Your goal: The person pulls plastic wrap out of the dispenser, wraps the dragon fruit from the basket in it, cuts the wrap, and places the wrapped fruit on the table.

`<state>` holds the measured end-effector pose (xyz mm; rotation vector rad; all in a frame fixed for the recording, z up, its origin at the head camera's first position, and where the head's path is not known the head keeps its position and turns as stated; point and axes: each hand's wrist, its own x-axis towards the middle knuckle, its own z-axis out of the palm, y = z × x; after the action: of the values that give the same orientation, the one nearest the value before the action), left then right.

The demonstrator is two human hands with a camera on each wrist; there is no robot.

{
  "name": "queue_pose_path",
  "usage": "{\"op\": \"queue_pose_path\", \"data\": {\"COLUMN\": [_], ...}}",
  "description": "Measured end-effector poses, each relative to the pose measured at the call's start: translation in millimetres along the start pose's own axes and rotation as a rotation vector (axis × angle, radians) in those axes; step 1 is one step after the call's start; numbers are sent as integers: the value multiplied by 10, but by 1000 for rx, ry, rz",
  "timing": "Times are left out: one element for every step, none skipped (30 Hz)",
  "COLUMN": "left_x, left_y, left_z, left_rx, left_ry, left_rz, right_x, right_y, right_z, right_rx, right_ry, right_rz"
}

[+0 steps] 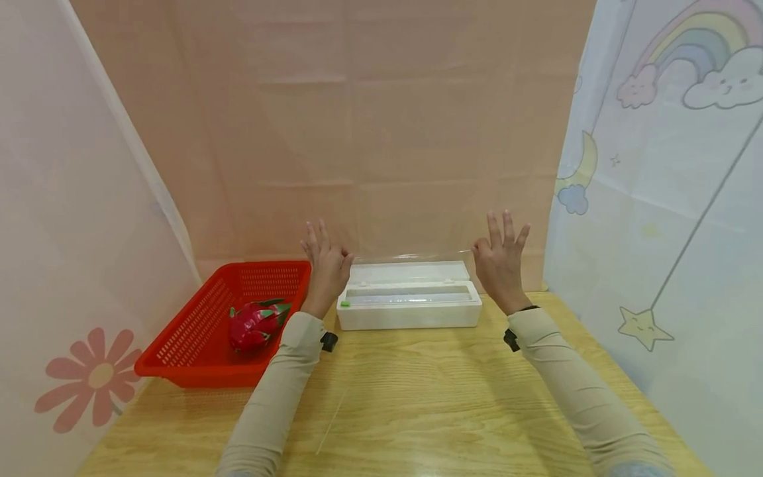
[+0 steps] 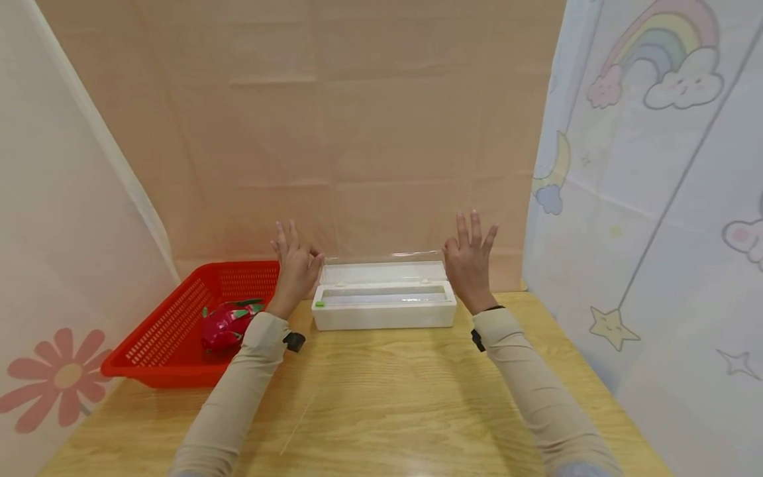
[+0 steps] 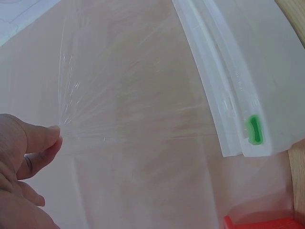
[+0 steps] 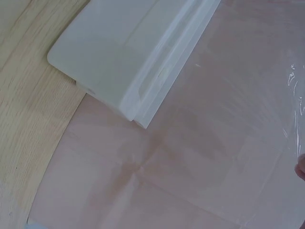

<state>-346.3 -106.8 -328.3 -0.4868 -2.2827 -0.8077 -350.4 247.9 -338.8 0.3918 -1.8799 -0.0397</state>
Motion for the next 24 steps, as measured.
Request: {"op": "queue_pose_path", "data": {"left_x": [4, 8, 11, 14, 16, 17, 19, 21, 23, 28, 33, 39, 45, 53, 58, 63, 64, 65, 65, 64, 63, 62, 62, 64], "left_y": [7, 14, 20, 26, 32, 37, 43, 48, 54, 60, 64, 67, 70, 72, 74, 76, 78, 79, 80, 80, 81, 82, 82, 82], "left_z": [-2, -3, -5, -7, -9, -10, -12, -14, -15, -17, -19, -20, -22, -23, -22, -22, -22, -20, -19, -17, -14, -11, -8, -4], "left_rx": [-2, -3, 0, 4, 6, 8, 10, 11, 11, 13, 17, 20, 22, 23, 22, 21, 21, 20, 20, 20, 20, 22, 23, 22], "left_ry": [1, 2, 1, -1, -4, -6, -8, -10, -11, -10, -9, -8, -5, -3, -2, -1, -2, -1, -1, -2, 0, 2, 4, 8], "left_rz": [3, 5, 6, 4, 1, -3, -5, -6, -6, -5, -3, -1, 2, 4, 5, 5, 6, 7, 8, 9, 11, 13, 15, 18], "right_x": [1, 2, 1, 1, 0, -1, -2, -1, 2, 7, 12, 20, 29, 37, 43, 46, 47, 48, 46, 43, 40, 39, 38, 39], "right_y": [5, 9, 12, 15, 17, 19, 21, 24, 27, 30, 34, 36, 39, 42, 45, 48, 52, 53, 55, 56, 59, 61, 63, 65], "right_z": [3, 4, 4, 3, 0, -4, -9, -13, -20, -26, -29, -33, -35, -37, -38, -40, -38, -39, -38, -40, -38, -38, -36, -37], "right_rx": [-4, -5, -7, -5, -4, -3, -3, -3, -3, 0, -1, -2, -5, -5, -5, -9, -14, -16, -16, -16, -19, -21, -21, -22], "right_ry": [5, 10, 11, 12, 14, 14, 14, 17, 18, 21, 25, 29, 32, 34, 34, 36, 39, 40, 42, 41, 40, 37, 35, 32], "right_rz": [-1, -1, -2, -3, -6, -9, -11, -13, -16, -18, -20, -23, -25, -26, -27, -30, -32, -34, -35, -38, -40, -43, -43, -44]}}
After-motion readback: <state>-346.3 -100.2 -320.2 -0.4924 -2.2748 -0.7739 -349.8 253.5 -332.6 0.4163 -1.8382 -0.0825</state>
